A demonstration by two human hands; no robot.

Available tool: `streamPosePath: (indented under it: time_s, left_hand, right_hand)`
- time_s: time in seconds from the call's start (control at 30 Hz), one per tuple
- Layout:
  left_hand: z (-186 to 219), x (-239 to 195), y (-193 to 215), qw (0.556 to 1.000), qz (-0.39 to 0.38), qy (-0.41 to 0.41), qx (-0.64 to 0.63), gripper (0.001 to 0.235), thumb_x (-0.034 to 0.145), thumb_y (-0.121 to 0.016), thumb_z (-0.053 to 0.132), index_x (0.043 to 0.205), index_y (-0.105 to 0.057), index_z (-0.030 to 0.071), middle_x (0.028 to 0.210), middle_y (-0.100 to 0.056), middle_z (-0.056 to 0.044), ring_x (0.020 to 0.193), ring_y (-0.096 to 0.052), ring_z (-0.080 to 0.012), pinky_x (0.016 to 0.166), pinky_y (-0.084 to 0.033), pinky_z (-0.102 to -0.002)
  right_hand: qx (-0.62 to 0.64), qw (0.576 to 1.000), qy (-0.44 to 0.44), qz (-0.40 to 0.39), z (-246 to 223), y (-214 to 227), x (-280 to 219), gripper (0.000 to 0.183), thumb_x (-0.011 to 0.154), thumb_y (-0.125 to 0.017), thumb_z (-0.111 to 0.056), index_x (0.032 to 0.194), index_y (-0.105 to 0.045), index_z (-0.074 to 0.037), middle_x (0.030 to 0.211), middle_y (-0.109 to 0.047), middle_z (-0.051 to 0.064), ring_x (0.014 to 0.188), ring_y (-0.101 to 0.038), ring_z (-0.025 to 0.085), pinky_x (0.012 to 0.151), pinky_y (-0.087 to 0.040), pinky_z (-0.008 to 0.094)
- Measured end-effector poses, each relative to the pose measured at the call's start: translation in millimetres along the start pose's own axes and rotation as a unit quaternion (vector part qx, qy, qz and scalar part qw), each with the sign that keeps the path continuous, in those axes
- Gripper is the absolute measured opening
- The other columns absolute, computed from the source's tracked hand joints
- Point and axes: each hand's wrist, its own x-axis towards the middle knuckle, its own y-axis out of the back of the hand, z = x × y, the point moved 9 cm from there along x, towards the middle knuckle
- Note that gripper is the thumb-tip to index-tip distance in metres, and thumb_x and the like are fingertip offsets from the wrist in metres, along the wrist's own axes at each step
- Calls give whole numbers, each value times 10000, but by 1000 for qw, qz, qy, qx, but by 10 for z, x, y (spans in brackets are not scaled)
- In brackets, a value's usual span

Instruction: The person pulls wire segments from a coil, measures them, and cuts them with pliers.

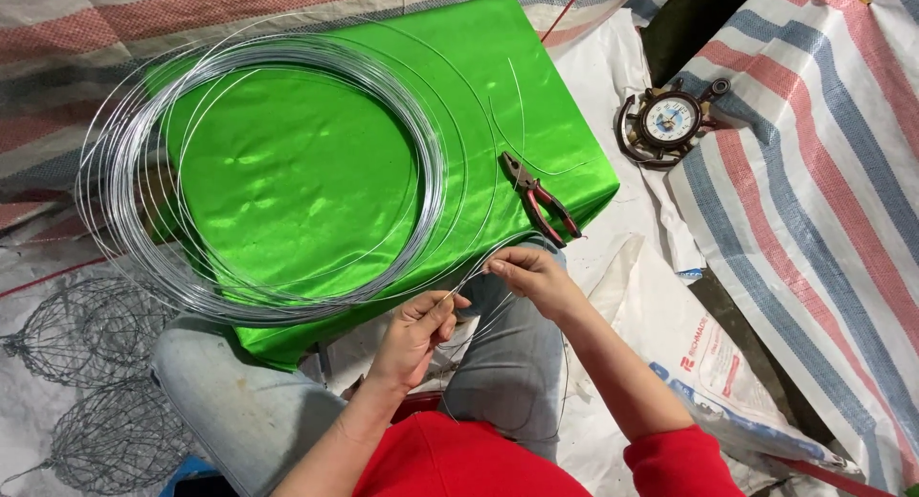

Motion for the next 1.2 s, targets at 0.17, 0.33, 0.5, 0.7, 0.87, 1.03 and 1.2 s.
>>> streamPosePath:
  time_s: [0.17, 0.33, 0.5, 0.7, 0.87, 1.03, 1.2]
  left_hand:
    - [-36, 2, 10, 999, -30, 24, -20, 231, 1023, -601, 104, 1086, -721, -82, 517, -429, -56, 499, -368, -74, 490, -297, -174]
    - [-81, 10, 26, 998, -40, 34, -30, 219, 1028, -590, 101, 1084, -713, -71, 519, -433, -51, 494, -364, -68, 486, -280, -171]
    - [-195, 42, 87, 996, -55, 49, -58, 207, 1033, -583, 90, 1082, -701, -74, 515, -414, -65, 481, -356, -90, 495, -298, -185]
    - [-209, 53, 87, 994, -67, 56, -66, 203, 1037, -578, 85, 1061, -705, -72, 514, -411, -54, 484, -352, -72, 512, -316, -191]
    - [-263, 48, 109, 990, -87, 70, -87, 207, 1041, -573, 97, 1078, -693, -68, 520, -388, -49, 483, -316, -74, 519, -298, -192]
    - [-379, 46, 137, 981, -101, 105, -127, 210, 1049, -562, 126, 1105, -702, -19, 519, -366, -27, 463, -294, -71, 517, -303, -200]
    - [-456, 56, 171, 971, -127, 126, -161, 226, 1048, -552, 134, 1144, -695, -13, 516, -344, -3, 429, -282, -54, 509, -284, -204]
  right_hand:
    - [2, 1000, 3, -14, -78, -87, 17, 121, 978, -684, -73, 972, -764, 18, 571, -437, -47, 498, -344, 13, 464, -277, 182]
    - [5, 1000, 9, -26, -9, -102, 39, 120, 978, -672, -51, 966, -760, 28, 557, -415, -50, 499, -344, 3, 465, -262, 162]
    - [14, 999, 2, -34, 172, -77, 107, 94, 956, -696, -45, 977, -770, 9, 577, -465, -30, 515, -382, 12, 465, -287, 160]
    - [31, 999, -1, -29, 136, -171, 131, 90, 955, -694, -32, 995, -768, -2, 588, -482, -45, 506, -393, 10, 461, -309, 151]
    - [3, 995, 17, -102, 55, -297, 149, 94, 945, -708, -49, 995, -779, -13, 640, -508, -19, 564, -439, 29, 486, -376, 160]
    - [-14, 990, 36, -133, 35, -357, 167, 118, 957, -688, -30, 1024, -776, 10, 679, -511, -6, 597, -442, 37, 516, -377, 171]
    - [-80, 974, 116, -175, -202, -513, 146, 130, 970, -671, -31, 1018, -784, 12, 748, -560, 33, 690, -454, 80, 611, -405, 242]
